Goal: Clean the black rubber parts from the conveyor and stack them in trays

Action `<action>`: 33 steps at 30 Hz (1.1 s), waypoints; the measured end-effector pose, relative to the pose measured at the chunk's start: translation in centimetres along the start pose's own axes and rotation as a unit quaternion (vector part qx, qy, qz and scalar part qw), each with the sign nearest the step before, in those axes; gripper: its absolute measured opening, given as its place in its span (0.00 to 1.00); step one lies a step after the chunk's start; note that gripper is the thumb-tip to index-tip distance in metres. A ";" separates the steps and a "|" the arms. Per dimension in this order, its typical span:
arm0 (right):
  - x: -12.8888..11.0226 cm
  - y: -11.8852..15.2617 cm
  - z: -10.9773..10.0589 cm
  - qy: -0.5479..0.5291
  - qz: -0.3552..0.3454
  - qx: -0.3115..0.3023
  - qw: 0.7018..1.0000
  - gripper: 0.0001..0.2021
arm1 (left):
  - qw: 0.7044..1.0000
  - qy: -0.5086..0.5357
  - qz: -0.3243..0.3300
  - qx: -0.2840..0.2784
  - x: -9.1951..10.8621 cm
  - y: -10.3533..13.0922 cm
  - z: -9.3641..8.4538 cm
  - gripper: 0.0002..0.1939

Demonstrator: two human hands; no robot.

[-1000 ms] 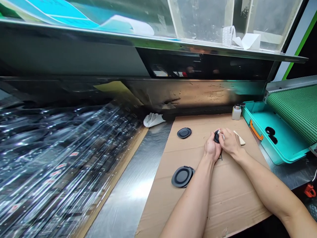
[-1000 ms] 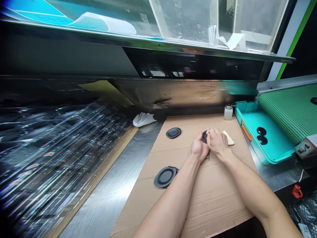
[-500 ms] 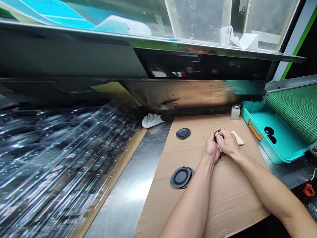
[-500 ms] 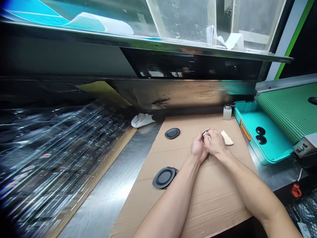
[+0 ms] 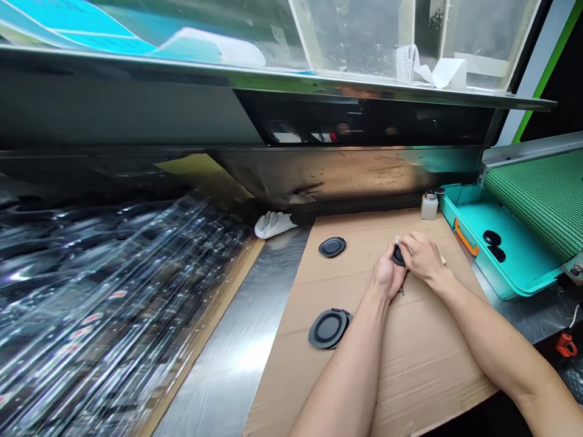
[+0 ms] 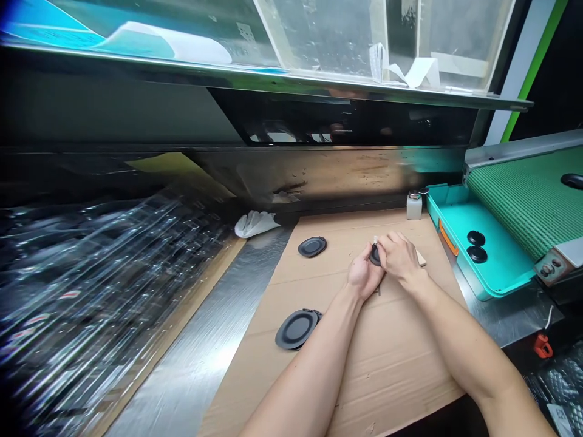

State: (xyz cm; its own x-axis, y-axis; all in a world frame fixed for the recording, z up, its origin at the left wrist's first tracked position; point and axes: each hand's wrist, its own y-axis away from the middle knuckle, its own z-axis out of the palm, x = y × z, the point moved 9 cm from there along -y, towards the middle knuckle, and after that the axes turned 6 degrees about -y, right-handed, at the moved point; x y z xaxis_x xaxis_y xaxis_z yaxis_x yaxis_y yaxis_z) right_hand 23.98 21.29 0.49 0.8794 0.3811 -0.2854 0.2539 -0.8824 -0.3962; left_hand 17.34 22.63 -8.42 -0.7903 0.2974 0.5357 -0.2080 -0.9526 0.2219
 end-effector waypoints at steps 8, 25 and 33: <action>0.5 0.9 0.3 0.015 0.068 -0.057 0.996 0.11 | 1.000 -0.016 0.004 0.018 0.2 -0.2 -0.7 0.21; -0.1 0.7 -0.4 0.014 0.027 -0.049 0.998 0.15 | 1.000 -0.029 -0.001 0.004 0.3 -0.4 -0.8 0.20; -0.1 2.1 0.3 -0.131 -0.009 -0.195 0.972 0.12 | 0.998 0.001 0.028 0.064 2.6 -0.2 -2.0 0.22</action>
State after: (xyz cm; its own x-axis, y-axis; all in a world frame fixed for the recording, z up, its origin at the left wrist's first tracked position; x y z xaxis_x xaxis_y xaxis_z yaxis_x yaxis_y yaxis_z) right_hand 24.32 19.53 -0.55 0.7537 0.4106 -0.5131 0.4469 -0.8927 -0.0578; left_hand 14.19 23.47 -8.70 -0.8003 0.2430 0.5482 -0.0876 -0.9518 0.2940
